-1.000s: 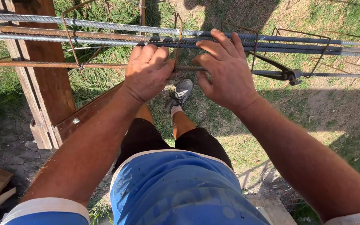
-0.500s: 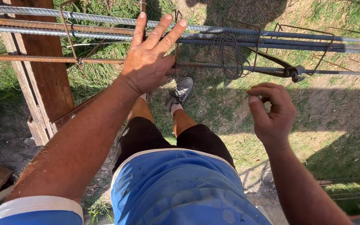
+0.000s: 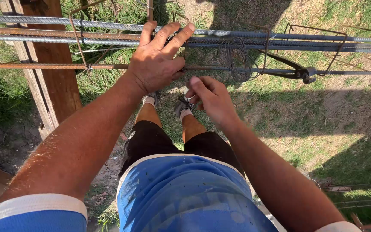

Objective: The person ties steel rebar rods together using wire and pliers. They wrap the wire around the intersections of the rebar and twist it tight with pliers to secure the structure. The person repeats this process at multiple points along the rebar framework.

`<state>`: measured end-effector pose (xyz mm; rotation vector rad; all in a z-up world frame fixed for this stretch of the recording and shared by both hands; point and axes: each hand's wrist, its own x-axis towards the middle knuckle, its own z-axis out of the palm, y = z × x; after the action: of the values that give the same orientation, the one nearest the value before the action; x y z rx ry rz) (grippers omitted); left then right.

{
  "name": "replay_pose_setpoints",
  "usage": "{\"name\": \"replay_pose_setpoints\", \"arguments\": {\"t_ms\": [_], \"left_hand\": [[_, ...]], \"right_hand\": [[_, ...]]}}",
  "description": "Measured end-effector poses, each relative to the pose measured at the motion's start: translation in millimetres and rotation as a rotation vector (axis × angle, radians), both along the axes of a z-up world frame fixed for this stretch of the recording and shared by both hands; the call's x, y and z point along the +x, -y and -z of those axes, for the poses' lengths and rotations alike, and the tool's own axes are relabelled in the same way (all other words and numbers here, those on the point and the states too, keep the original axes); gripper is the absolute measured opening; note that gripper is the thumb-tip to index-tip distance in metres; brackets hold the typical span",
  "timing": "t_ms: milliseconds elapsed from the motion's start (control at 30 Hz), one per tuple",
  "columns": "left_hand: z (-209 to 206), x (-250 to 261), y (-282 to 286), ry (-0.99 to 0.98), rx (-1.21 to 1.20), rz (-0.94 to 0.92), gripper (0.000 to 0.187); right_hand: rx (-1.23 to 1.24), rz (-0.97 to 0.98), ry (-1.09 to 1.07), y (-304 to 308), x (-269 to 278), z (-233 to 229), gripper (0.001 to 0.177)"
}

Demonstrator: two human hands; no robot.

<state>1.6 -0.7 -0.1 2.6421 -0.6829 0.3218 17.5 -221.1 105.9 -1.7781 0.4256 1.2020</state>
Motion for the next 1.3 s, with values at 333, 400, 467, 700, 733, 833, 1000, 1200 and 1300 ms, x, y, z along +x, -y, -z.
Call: {"name": "replay_pose_setpoints", "arguments": {"t_ms": [333, 400, 467, 700, 733, 833, 1000, 1200, 1300], "left_hand": [[-3.0, 9.1, -0.4, 0.119, 0.018, 0.024, 0.031], [-1.4, 9.0, -1.8, 0.120, 0.008, 0.054, 0.032], [-2.7, 9.8, -3.7, 0.111, 0.007, 0.064, 0.031], [-3.5, 10.9, -3.8, 0.114, 0.017, 0.077, 0.030], [-1.3, 10.6, -3.9, 0.113, 0.015, 0.080, 0.030], [3.2, 10.0, -3.9, 0.096, 0.026, 0.079, 0.035], [5.5, 9.9, -2.7, 0.087, 0.022, 0.083, 0.037], [5.5, 4.5, -1.4, 0.022, 0.017, 0.045, 0.034], [-7.6, 5.0, -1.9, 0.035, 0.027, 0.012, 0.028]], "right_hand": [[0.269, 0.384, -0.060, -17.3, -41.4, 57.4, 0.011], [0.261, 0.483, -0.112, -21.9, -42.8, 53.2, 0.035], [0.226, 0.529, -0.093, -27.7, -49.3, 66.8, 0.034], [0.092, 0.469, 0.141, -27.9, -49.2, 85.9, 0.025], [0.091, 0.471, 0.140, -28.8, -45.5, 79.4, 0.025], [-0.034, 0.202, 0.303, -25.9, -39.5, 71.0, 0.035], [-0.256, -0.261, 0.743, -8.0, -45.1, 97.2, 0.049], [-0.277, -0.548, 1.027, -1.2, -35.9, 103.3, 0.038], [-0.124, -0.431, 0.673, -0.3, -30.4, 71.1, 0.030]]}}
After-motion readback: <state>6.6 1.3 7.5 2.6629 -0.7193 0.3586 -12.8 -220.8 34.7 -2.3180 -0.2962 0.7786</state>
